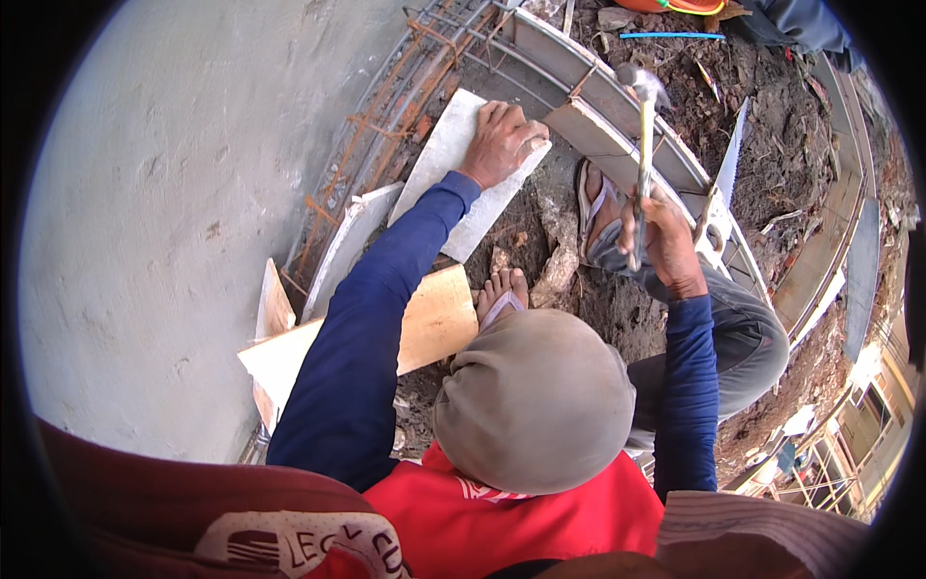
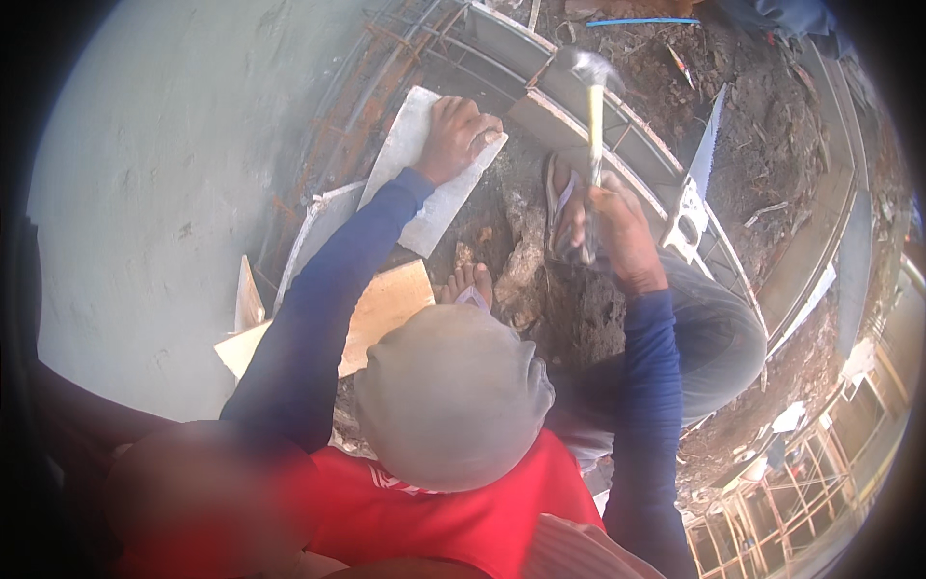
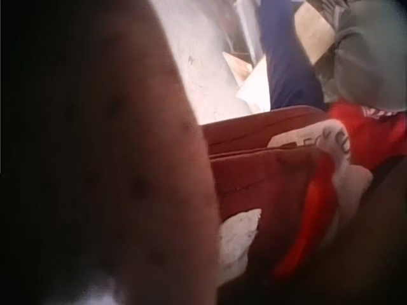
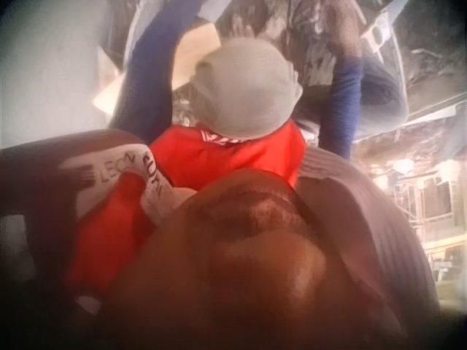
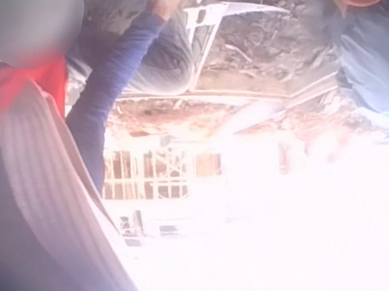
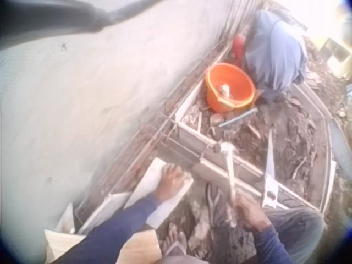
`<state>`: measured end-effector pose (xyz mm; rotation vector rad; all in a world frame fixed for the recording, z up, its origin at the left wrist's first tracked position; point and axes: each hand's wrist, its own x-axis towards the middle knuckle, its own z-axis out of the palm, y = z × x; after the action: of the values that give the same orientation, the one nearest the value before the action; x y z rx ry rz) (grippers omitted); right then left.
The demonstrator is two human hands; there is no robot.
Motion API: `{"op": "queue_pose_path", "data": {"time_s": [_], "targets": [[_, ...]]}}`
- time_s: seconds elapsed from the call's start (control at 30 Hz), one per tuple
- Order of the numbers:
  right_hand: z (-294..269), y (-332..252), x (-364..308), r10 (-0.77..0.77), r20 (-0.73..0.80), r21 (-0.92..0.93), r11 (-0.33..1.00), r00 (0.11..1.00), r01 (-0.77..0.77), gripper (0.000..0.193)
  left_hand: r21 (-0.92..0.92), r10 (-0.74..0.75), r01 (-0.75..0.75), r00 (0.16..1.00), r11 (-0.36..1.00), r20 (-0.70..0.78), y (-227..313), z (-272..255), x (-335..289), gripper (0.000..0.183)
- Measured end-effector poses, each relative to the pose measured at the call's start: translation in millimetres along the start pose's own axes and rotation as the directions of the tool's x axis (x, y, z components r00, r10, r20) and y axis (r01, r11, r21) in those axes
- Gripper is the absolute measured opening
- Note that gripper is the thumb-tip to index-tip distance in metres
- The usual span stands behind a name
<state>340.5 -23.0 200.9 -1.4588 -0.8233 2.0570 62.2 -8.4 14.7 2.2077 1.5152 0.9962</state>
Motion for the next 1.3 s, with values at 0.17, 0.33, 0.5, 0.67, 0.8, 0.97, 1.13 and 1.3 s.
{"op": "queue_pose_path", "data": {"time_s": [0.17,0.33,0.5,0.67,0.8,0.97,1.13,1.3], "targets": [[20.8,20.7,-2.1,-0.353,0.003,-0.828,0.524,0.936,0.200,0.014,0.022,-0.003,0.002,1.000,1.000,0.015,-1.1,2.5,-4.8,0.019],[27.4,63.0,-0.6,-0.631,0.059,-0.922,0.263,0.774,0.285,0.018,0.056,0.015,-0.016,1.000,0.998,0.019,-2.9,2.0,-6.3,0.021],[15.4,84.4,5.5,-0.522,0.104,-0.977,0.104,0.847,0.184,0.019,0.042,0.022,-0.022,1.000,0.999,-0.007,-2.9,3.7,-5.9,0.023],[18.6,87.2,1.5,-0.671,0.133,-0.930,0.170,0.729,0.325,0.018,0.100,0.042,-0.038,0.999,0.994,-0.035,-4.2,5.1,-7.0,0.022],[15.7,101.1,7.5,-0.582,0.095,-0.973,0.117,0.808,0.199,0.012,0.074,0.009,-0.012,1.000,0.997,0.030,-4.2,4.9,-6.6,0.022],[23.1,88.4,-0.4,-0.638,0.047,-0.941,0.230,0.769,0.247,0.013,0.094,0.047,-0.045,0.999,0.995,-0.024,-3.2,7.5,-6.6,0.019],[18.2,100.1,4.9,-0.666,0.117,-0.941,0.162,0.736,0.296,0.016,0.110,0.038,-0.037,0.999,0.993,-0.005,-2.9,8.0,-3.4,0.018],[21.7,96.2,9.0,-0.512,-0.036,-0.973,0.215,0.858,0.087,0.016,0.080,0.004,-0.008,0.999,0.997,0.044,-1.4,7.6,-8.8,0.021]]}}
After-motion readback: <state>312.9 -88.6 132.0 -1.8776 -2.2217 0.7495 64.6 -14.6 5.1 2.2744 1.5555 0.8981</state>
